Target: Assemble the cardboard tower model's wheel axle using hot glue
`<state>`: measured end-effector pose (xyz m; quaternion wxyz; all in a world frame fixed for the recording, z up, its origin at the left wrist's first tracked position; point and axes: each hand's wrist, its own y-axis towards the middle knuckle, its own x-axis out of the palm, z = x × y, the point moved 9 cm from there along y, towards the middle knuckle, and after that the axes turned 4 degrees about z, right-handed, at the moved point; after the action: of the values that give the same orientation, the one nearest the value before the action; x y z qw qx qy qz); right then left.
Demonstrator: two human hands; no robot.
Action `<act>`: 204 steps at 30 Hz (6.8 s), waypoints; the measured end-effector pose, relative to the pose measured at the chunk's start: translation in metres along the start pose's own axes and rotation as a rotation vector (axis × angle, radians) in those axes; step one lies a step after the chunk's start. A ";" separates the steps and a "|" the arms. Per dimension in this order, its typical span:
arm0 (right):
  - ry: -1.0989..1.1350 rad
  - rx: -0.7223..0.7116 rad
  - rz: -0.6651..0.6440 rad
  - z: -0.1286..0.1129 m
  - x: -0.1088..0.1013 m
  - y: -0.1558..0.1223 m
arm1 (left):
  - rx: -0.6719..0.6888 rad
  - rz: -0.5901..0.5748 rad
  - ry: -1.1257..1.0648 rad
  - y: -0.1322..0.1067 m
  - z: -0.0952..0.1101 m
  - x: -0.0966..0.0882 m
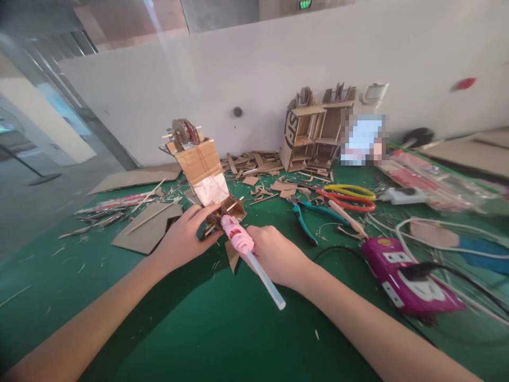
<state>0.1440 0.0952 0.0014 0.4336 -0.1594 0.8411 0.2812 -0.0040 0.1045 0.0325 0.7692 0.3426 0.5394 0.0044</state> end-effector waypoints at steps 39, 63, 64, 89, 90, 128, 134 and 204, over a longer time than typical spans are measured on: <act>-0.035 -0.024 0.031 0.001 0.001 0.000 | 0.035 -0.029 0.081 0.002 -0.001 0.005; -0.050 -0.002 0.018 0.001 0.000 0.000 | 0.027 -0.066 0.174 0.001 -0.003 0.008; -0.050 -0.001 0.016 0.001 0.000 0.000 | 0.019 -0.065 0.172 0.001 -0.004 0.008; -0.089 -0.031 0.026 -0.002 0.000 0.000 | 0.037 -0.119 0.229 0.001 -0.001 0.012; -0.092 -0.036 0.029 -0.002 0.000 0.000 | 0.028 -0.121 0.225 0.001 -0.002 0.011; 0.051 0.111 0.035 -0.007 -0.011 -0.001 | -0.048 -0.180 0.152 -0.001 -0.005 0.015; 0.064 0.112 0.009 -0.003 -0.007 -0.003 | -0.086 -0.195 0.126 0.000 -0.006 0.014; 0.723 0.218 0.539 0.008 -0.053 -0.017 | -0.116 0.098 0.101 -0.003 -0.013 -0.014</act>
<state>0.1884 0.0877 0.0351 0.0381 0.0235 0.9745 0.2200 -0.0218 0.1038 0.0396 0.7584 0.3227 0.5590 0.0909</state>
